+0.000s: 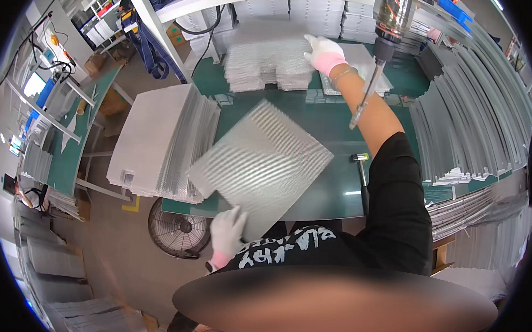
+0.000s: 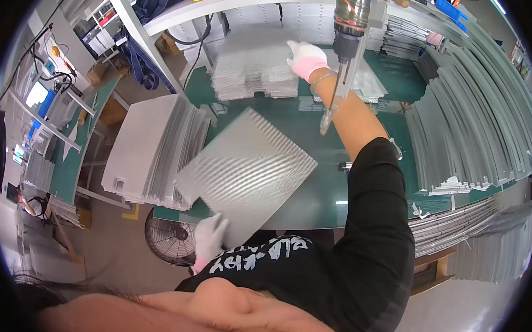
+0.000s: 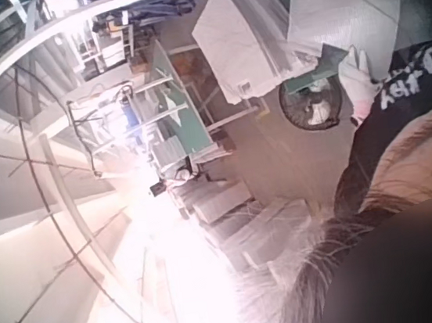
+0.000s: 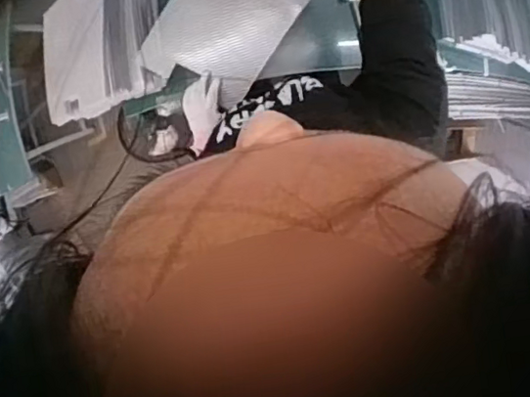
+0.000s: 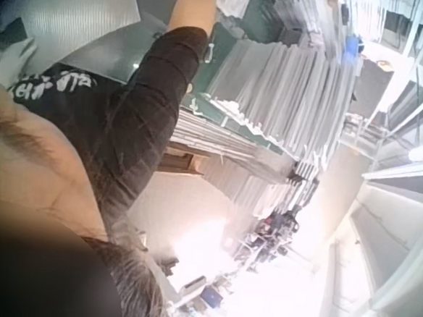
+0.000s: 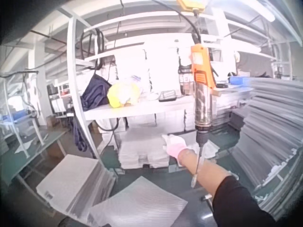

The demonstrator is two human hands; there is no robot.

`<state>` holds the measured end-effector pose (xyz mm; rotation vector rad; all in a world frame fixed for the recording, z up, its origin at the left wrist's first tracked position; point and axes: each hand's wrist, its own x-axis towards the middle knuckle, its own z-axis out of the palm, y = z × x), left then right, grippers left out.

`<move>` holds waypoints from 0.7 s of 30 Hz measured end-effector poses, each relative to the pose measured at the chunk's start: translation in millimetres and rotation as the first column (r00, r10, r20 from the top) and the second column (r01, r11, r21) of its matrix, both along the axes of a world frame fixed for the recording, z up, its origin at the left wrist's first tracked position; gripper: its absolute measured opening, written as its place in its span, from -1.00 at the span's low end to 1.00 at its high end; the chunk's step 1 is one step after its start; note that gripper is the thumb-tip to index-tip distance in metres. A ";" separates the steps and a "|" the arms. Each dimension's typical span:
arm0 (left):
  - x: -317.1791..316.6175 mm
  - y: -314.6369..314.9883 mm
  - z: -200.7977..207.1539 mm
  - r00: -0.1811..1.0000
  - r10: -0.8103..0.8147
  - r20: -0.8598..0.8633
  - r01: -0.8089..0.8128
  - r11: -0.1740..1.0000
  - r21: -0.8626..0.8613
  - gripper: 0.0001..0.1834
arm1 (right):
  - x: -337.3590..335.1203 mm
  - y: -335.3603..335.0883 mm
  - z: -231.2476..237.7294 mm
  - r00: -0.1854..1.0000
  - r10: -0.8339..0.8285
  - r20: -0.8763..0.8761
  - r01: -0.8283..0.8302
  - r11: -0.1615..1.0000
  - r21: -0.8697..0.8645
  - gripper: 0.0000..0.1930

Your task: Assembling metal mesh air filters by placing the mesh screen into a metal frame and securing it with screws using an electric screwdriver.

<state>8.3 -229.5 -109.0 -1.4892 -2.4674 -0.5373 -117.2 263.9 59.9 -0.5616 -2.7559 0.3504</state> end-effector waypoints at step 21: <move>-94.4 145.4 -86.7 0.806 -0.074 0.587 -0.131 0.945 0.299 -0.23 | 130.7 -92.6 -53.2 0.645 -0.207 -0.736 -0.613 0.435 -0.660 -0.50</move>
